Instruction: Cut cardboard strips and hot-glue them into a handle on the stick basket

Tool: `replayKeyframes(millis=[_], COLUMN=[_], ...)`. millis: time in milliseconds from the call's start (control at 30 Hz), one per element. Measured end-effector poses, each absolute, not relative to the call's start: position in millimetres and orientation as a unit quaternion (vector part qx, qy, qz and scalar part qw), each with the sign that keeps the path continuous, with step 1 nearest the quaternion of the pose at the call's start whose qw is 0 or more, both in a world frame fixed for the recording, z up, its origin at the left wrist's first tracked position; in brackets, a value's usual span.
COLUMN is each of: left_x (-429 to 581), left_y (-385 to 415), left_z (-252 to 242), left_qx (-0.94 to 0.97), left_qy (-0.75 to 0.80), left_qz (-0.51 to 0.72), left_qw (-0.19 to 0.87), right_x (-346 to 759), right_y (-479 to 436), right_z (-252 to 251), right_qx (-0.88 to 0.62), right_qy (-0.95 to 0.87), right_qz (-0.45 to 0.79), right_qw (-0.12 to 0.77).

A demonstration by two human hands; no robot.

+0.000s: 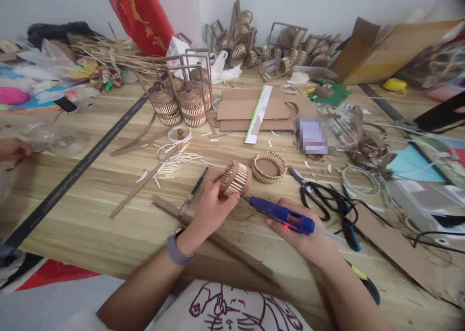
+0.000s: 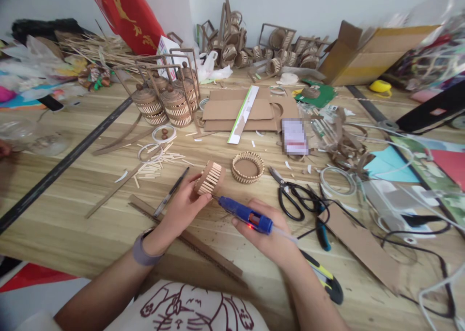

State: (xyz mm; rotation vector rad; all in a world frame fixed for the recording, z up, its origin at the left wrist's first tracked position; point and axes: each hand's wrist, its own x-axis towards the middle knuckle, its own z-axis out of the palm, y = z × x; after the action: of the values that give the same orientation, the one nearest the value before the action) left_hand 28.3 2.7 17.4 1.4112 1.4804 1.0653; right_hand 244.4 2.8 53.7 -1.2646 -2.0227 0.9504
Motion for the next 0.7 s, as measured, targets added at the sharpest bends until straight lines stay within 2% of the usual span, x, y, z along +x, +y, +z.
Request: replayKeyframes(millis=[700], left_x=[29.1], left_y=[0.5], left_z=[14.8], left_qx=[0.537], left_qy=[0.563], left_qz=[0.439], left_qw=[0.45], right_x=[244.7], right_y=[2.9], right_z=[53.9], right_qx=[-0.474], right_qy=[-0.753], right_qz=[0.358], right_qw=[0.283])
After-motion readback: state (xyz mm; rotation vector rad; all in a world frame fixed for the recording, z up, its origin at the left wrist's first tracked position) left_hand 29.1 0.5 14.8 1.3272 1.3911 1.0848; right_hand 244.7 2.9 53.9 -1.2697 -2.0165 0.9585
